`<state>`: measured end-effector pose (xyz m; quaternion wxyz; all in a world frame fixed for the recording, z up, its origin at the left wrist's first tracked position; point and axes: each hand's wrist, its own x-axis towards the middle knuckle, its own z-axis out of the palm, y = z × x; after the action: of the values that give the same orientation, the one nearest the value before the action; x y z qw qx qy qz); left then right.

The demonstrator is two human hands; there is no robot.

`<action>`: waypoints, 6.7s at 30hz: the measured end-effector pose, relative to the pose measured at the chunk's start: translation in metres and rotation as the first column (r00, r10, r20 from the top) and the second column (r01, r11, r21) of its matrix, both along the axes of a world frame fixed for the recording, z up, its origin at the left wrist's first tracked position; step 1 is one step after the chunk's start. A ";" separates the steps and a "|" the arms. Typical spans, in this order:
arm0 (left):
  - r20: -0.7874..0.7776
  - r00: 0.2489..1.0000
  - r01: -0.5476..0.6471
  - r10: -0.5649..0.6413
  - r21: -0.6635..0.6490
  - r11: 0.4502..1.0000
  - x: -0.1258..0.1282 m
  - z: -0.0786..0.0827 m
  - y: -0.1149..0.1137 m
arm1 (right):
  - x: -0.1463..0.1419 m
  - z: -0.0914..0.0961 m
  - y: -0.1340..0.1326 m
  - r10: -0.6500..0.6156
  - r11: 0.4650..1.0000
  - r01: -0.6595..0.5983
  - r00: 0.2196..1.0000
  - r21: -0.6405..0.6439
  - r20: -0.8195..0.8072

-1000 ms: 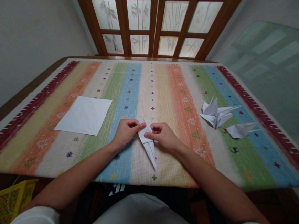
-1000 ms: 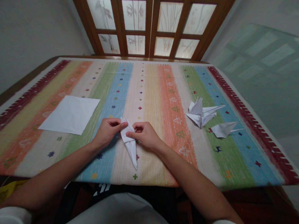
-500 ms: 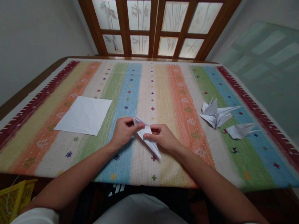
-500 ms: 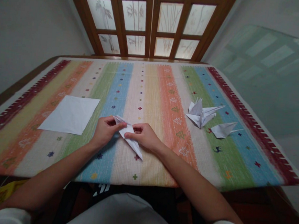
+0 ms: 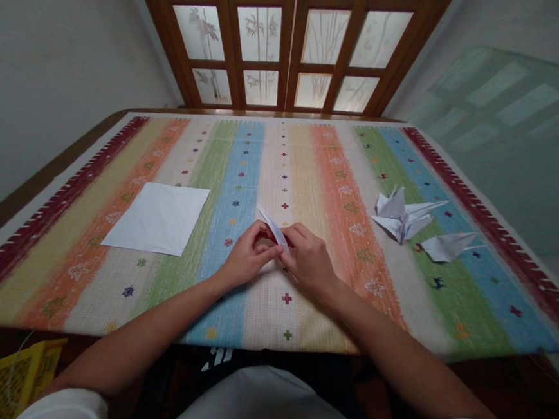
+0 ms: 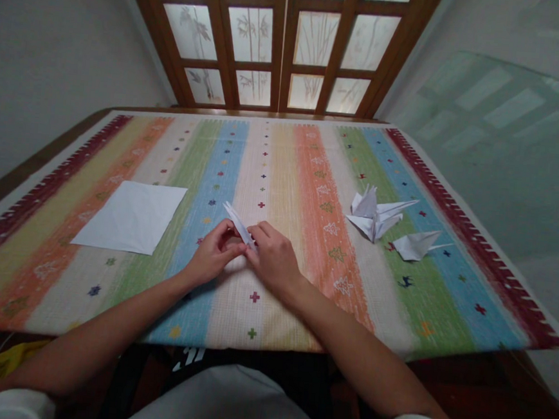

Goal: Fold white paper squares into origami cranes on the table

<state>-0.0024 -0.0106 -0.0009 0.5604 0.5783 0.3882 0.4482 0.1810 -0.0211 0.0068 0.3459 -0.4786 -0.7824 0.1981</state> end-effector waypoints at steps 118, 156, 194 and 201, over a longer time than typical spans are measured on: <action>-0.043 0.996 -0.075 0.077 0.040 0.996 -0.010 -0.006 0.006 | 0.003 -0.019 0.019 -0.110 0.843 -0.312 0.697 -0.438 -0.709; 0.053 0.993 -0.106 0.108 -0.040 0.994 -0.012 -0.003 0.007 | 0.002 -0.015 0.016 -0.065 0.901 -0.282 0.662 -0.329 -0.746; -0.069 0.989 0.125 -0.129 -0.059 0.990 -0.018 -0.004 0.010 | 0.013 -0.002 0.010 0.084 0.962 -0.211 0.830 -0.171 -0.551; -0.213 0.949 0.244 -0.232 0.031 0.969 -0.016 0.003 0.004 | 0.019 0.000 0.013 0.078 0.960 -0.219 0.808 -0.174 -0.584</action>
<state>-0.0184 -0.0069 0.0016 0.5499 0.6803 0.3590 0.3254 0.1998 -0.0082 0.0068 0.4891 -0.3711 -0.6489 0.4494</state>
